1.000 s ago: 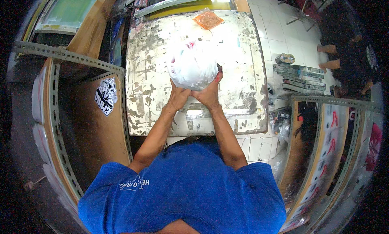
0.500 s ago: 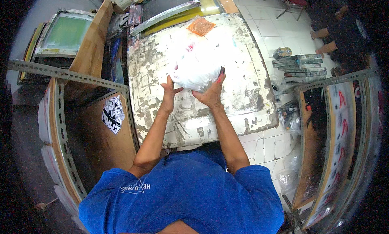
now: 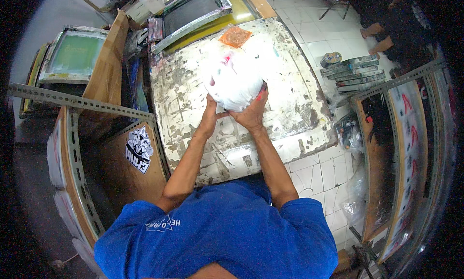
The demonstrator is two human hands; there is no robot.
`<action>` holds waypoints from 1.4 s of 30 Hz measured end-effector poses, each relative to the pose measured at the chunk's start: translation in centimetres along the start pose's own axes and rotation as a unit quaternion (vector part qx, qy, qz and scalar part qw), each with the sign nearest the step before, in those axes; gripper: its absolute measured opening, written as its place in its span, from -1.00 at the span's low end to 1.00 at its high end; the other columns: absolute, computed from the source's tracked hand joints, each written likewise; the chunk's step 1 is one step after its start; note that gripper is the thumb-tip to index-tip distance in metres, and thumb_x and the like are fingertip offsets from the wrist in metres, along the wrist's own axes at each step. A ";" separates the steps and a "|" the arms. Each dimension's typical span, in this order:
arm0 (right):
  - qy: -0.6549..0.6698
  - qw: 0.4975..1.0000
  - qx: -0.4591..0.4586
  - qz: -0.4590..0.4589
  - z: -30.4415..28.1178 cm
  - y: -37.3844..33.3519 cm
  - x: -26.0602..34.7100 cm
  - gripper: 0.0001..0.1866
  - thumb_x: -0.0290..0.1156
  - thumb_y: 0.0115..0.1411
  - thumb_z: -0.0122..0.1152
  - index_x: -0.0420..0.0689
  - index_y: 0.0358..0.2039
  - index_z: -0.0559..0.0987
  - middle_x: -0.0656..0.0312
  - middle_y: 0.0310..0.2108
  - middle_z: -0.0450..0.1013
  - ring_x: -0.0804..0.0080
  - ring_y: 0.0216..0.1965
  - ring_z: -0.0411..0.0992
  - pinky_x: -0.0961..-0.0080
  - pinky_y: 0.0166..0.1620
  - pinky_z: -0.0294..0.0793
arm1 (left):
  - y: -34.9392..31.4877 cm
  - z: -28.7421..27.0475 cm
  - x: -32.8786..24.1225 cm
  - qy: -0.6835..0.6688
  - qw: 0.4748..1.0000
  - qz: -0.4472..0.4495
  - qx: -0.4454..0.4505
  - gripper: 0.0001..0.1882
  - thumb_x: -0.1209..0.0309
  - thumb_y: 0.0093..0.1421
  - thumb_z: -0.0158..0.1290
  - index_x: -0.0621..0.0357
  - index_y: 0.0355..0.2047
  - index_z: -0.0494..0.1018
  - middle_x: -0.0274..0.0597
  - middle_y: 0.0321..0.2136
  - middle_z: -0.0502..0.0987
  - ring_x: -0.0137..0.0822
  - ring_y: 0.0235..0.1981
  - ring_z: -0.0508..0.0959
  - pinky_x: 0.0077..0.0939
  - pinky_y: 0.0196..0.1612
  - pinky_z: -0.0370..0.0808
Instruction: The person organizes printed plastic sleeves on a table, bundles them together, and places the bundle onto a shelf in a printing workshop.
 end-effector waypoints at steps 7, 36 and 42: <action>0.022 0.998 0.027 0.046 0.4 -0.3 -0.7 0.55 -0.07 -0.40 0.67 -0.39 0.30 -0.32 -0.20 0.25 -0.09 -0.08 0.32 -0.05 0.10 0.35 -0.06 | 0.1 -2.3 -11.4 0.277 0.906 0.303 -0.099 -0.22 0.14 0.26 -0.04 0.49 0.29 0.00 0.31 0.27 0.11 0.08 0.33 0.10 -0.21 0.36 -0.01; -0.018 0.999 -0.009 0.033 -0.1 0.3 -0.6 0.40 0.00 -0.39 0.64 -0.34 0.27 -0.12 -0.16 0.17 0.05 -0.06 0.21 0.08 0.08 0.26 0.07 | 7.0 5.4 -15.9 0.423 0.753 0.496 0.087 -0.29 -0.02 0.16 0.08 0.18 0.20 0.28 0.07 0.16 0.34 0.09 0.21 0.27 -0.07 0.28 0.11; 0.006 0.999 0.028 0.044 0.1 0.7 -0.1 0.57 0.00 -0.38 0.67 -0.36 0.31 -0.35 -0.16 0.24 -0.01 0.03 0.28 0.08 0.15 0.31 0.08 | 2.9 -2.7 -9.5 0.137 0.885 0.418 -0.154 0.03 -0.35 0.14 -0.13 0.32 0.30 0.06 0.10 0.26 0.17 -0.05 0.30 0.15 -0.07 0.25 0.13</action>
Point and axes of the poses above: each hand's wrist, its own y-axis towards the middle knuckle, its own z-axis out of the palm, x = y × z, the point moved 2 cm from there along y, towards the middle knuckle
